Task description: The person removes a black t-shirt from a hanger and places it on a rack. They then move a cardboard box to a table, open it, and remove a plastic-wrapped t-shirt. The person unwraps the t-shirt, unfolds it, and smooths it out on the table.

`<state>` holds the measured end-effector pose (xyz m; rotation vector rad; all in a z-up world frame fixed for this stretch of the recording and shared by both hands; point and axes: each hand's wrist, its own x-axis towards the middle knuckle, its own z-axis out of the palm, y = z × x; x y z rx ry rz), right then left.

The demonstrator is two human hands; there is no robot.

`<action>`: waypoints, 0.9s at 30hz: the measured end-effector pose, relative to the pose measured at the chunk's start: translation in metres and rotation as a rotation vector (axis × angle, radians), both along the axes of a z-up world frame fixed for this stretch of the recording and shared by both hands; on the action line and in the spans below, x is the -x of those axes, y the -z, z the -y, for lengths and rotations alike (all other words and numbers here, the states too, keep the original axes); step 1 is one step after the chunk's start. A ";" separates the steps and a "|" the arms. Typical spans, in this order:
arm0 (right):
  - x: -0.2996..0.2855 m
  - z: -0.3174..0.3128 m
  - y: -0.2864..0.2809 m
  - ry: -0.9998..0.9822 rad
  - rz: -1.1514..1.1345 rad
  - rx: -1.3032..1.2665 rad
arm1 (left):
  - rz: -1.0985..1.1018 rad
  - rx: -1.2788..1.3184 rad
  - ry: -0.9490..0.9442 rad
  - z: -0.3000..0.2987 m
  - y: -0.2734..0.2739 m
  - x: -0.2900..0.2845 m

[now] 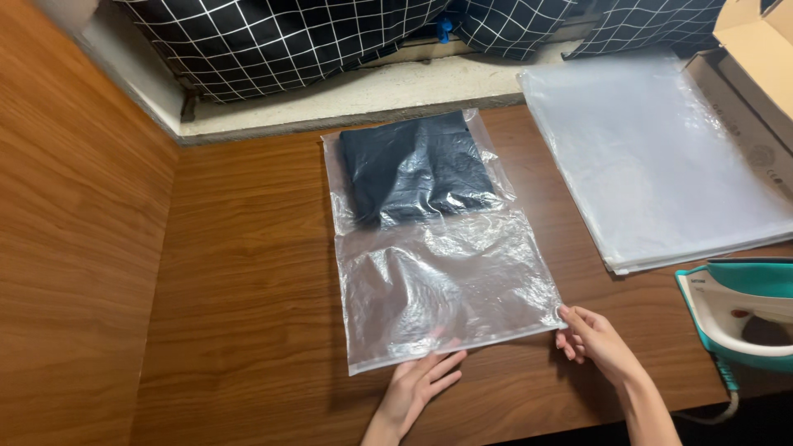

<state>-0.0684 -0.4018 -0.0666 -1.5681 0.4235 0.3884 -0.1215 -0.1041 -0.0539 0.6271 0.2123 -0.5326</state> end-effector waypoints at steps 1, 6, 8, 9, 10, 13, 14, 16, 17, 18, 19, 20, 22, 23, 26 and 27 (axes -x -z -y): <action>0.001 0.000 -0.001 0.001 -0.001 0.004 | -0.001 0.004 0.001 0.013 -0.002 -0.004; 0.002 0.007 0.010 -0.087 0.071 -0.013 | -0.022 -0.150 0.165 0.088 0.032 -0.017; 0.002 0.006 0.007 -0.113 0.080 -0.004 | -0.027 -0.189 0.159 0.114 0.028 -0.022; 0.002 0.005 0.005 -0.137 0.090 0.003 | -0.032 -0.230 0.156 0.127 0.025 -0.025; 0.002 0.005 0.003 -0.139 0.088 0.003 | -0.034 -0.230 0.154 0.136 0.023 -0.027; 0.004 0.006 0.001 -0.181 0.116 0.027 | -0.051 -0.400 0.097 0.158 0.013 -0.031; 0.004 0.007 0.001 -0.209 0.149 0.034 | -0.047 -0.483 0.089 0.161 0.007 -0.031; 0.005 0.005 -0.002 -0.245 0.178 0.038 | -0.049 -0.568 0.073 0.164 -0.007 -0.032; 0.006 0.004 -0.006 -0.251 0.180 0.047 | -0.055 -0.625 0.065 0.164 -0.013 -0.031; 0.007 0.003 -0.010 -0.257 0.182 0.057 | -0.061 -0.682 0.058 0.164 -0.019 -0.030; 0.007 0.003 -0.011 -0.266 0.182 0.055 | -0.064 -0.683 0.050 0.166 -0.017 -0.030; 0.007 0.002 -0.012 -0.267 0.186 0.068 | -0.067 -0.688 0.025 0.168 -0.016 -0.029; 0.009 0.003 -0.012 -0.274 0.184 0.079 | -0.078 -0.693 -0.004 0.171 -0.016 -0.027; 0.009 0.004 -0.009 -0.272 0.213 0.065 | -0.077 -0.704 -0.032 0.172 -0.015 -0.026; 0.010 0.005 -0.008 -0.275 0.267 0.048 | -0.095 -0.728 -0.077 0.175 -0.020 -0.024; 0.010 0.004 -0.008 -0.277 0.290 0.047 | -0.112 -0.741 -0.091 0.175 -0.022 -0.023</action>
